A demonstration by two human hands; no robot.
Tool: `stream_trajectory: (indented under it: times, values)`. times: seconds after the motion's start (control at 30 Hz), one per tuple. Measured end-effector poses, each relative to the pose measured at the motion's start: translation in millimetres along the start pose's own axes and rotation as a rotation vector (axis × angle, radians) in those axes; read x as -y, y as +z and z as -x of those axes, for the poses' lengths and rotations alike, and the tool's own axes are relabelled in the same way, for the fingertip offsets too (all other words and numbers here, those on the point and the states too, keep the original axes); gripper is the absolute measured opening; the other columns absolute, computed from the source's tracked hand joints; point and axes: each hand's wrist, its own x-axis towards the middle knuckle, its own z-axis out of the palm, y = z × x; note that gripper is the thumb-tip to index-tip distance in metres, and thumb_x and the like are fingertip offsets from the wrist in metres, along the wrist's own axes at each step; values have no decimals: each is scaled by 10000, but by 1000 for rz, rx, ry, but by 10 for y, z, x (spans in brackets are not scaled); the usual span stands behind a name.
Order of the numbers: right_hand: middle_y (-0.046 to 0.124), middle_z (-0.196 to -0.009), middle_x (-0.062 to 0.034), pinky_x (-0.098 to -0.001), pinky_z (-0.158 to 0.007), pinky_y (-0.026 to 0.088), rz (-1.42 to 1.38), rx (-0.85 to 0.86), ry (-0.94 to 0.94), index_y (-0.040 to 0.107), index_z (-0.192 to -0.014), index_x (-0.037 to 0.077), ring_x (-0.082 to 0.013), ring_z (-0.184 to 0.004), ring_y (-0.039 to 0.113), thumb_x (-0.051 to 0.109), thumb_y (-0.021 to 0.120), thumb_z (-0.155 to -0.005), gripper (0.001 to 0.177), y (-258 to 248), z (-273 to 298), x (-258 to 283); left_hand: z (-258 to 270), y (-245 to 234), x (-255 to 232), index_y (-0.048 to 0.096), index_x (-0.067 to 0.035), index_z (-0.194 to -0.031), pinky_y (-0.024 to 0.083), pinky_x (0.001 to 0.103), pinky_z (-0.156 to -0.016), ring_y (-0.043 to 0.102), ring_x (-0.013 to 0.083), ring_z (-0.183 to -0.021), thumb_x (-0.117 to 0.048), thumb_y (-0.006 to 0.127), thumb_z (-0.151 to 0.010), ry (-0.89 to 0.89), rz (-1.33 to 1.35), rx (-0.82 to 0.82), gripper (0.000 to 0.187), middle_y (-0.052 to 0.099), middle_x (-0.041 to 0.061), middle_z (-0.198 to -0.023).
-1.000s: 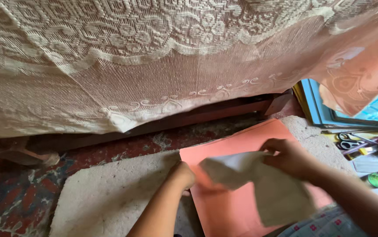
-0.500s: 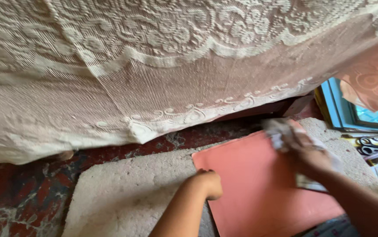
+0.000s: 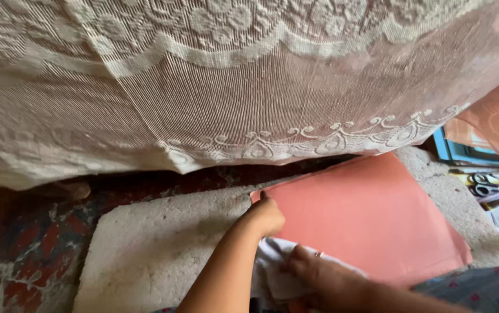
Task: The person sits on the floor and wipes the covers of several files with a white cloth. They clean a green file, a pink file, and a blue patterned file one by one, then place each cleaned file on a nearby bed.
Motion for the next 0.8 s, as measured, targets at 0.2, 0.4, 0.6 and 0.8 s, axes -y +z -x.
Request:
stream_trajectory:
  times: [0.2, 0.4, 0.6, 0.8]
  values:
    - [583, -1198, -63, -520, -914, 610, -287, 309, 584, 528, -1299, 162, -336, -1066, 717, 151, 746, -839, 510, -170, 670, -1683, -118, 87, -44, 236, 131, -1505, 522, 506, -986, 662, 430, -1176, -63, 502, -877, 13, 39, 46, 709, 586, 365, -1339]
    - [695, -995, -100, -509, -853, 676, -520, 288, 919, 630, -1187, 124, -322, -909, 778, 67, 790, -806, 417, -54, 934, -2132, -113, 45, -47, 115, 132, -1551, 540, 493, -959, 668, 428, -1155, -73, 495, -886, -8, 85, 37, 793, 572, 389, -1327]
    - [630, -960, -167, -448, -791, 531, -1075, 58, 554, 694, -1167, -15, -298, -836, 577, 249, 556, -1032, 326, 273, 461, -1122, -56, 83, -48, 72, 118, -1584, 522, 474, -995, 618, 445, -1230, -105, 513, -904, 4, 97, 13, 840, 512, 400, -1395]
    - [563, -1227, -140, -397, -889, 535, -607, -67, -273, 632, -1381, 129, -302, -1107, 612, 19, 731, -767, 632, -5, 78, -31, 564, -350, -245, 148, -80, -1622, 485, 447, -1087, 579, 376, -1329, -618, 487, -936, -96, 235, -7, 935, 488, 244, -1510]
